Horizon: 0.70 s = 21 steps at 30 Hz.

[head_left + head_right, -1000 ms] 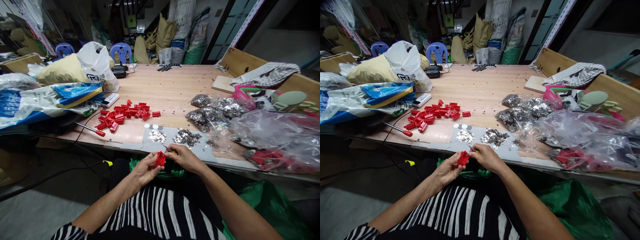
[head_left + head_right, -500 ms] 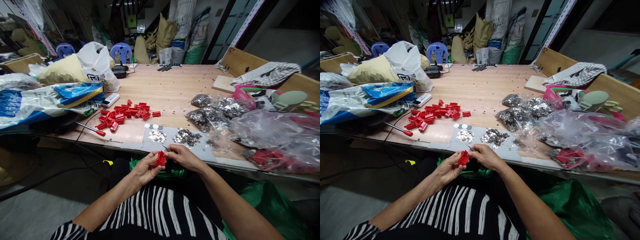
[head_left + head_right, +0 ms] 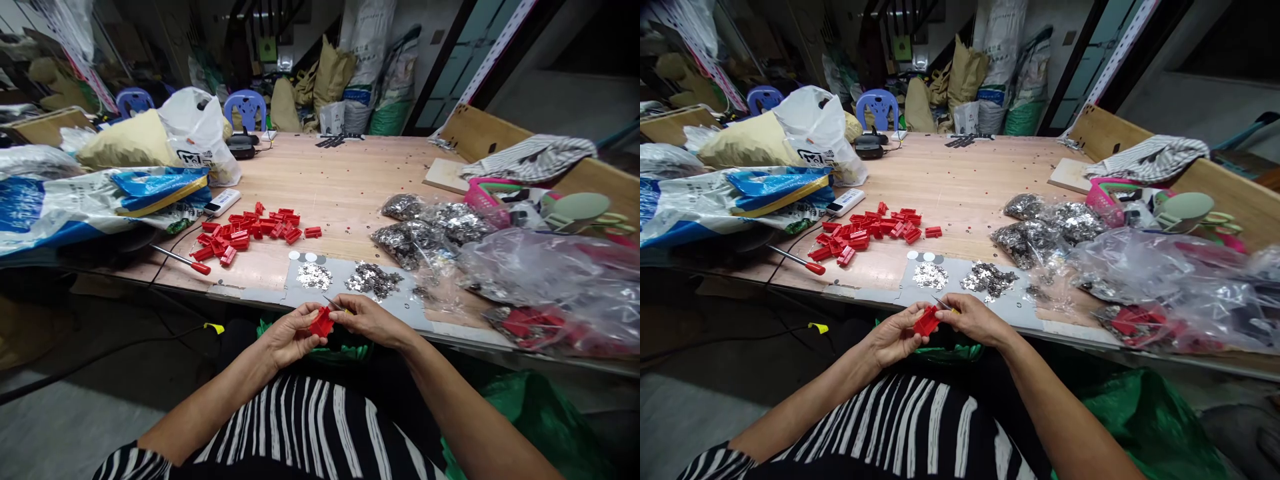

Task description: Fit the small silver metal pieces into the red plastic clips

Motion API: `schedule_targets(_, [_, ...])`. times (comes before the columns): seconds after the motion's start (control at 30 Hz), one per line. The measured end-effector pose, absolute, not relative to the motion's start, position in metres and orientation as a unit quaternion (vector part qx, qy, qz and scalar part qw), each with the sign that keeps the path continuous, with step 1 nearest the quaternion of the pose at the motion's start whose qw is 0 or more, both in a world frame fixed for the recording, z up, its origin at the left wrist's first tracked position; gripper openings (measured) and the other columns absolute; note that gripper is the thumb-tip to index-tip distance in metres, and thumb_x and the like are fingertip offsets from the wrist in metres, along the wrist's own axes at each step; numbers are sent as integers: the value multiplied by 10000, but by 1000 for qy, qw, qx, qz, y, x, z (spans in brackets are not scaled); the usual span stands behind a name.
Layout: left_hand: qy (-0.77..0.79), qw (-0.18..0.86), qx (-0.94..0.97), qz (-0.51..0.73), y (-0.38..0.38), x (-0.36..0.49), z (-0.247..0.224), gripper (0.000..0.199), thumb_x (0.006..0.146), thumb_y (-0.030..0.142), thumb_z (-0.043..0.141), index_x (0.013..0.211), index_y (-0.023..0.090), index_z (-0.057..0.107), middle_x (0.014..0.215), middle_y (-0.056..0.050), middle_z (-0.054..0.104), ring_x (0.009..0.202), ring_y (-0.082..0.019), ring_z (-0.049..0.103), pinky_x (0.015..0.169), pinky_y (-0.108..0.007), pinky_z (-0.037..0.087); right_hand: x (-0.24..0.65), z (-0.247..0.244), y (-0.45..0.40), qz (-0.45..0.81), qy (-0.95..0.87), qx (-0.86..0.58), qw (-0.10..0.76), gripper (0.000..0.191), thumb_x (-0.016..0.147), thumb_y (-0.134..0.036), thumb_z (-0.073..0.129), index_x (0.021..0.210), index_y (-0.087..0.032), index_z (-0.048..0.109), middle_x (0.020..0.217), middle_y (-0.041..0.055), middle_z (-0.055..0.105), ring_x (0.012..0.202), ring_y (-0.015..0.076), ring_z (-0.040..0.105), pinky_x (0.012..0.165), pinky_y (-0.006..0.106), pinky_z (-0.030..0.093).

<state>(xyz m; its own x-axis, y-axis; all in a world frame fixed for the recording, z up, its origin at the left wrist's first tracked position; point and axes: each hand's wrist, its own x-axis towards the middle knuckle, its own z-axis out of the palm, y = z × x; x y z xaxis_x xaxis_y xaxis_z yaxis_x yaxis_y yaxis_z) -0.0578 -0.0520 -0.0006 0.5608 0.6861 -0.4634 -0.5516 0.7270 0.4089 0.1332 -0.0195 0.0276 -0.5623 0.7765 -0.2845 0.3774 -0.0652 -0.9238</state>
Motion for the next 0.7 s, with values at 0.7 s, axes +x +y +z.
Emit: schedule_targets(0.7, [442,529,534,489,-63,-64,2,226,736,181,706,961,197,704,959,-57,679,922,-196,594,874,-255,427,115,-3,-41,540,-611,-514,267,310,834,-502,528,783,-196,511,584,-63,429,475,88,383,478,230,306])
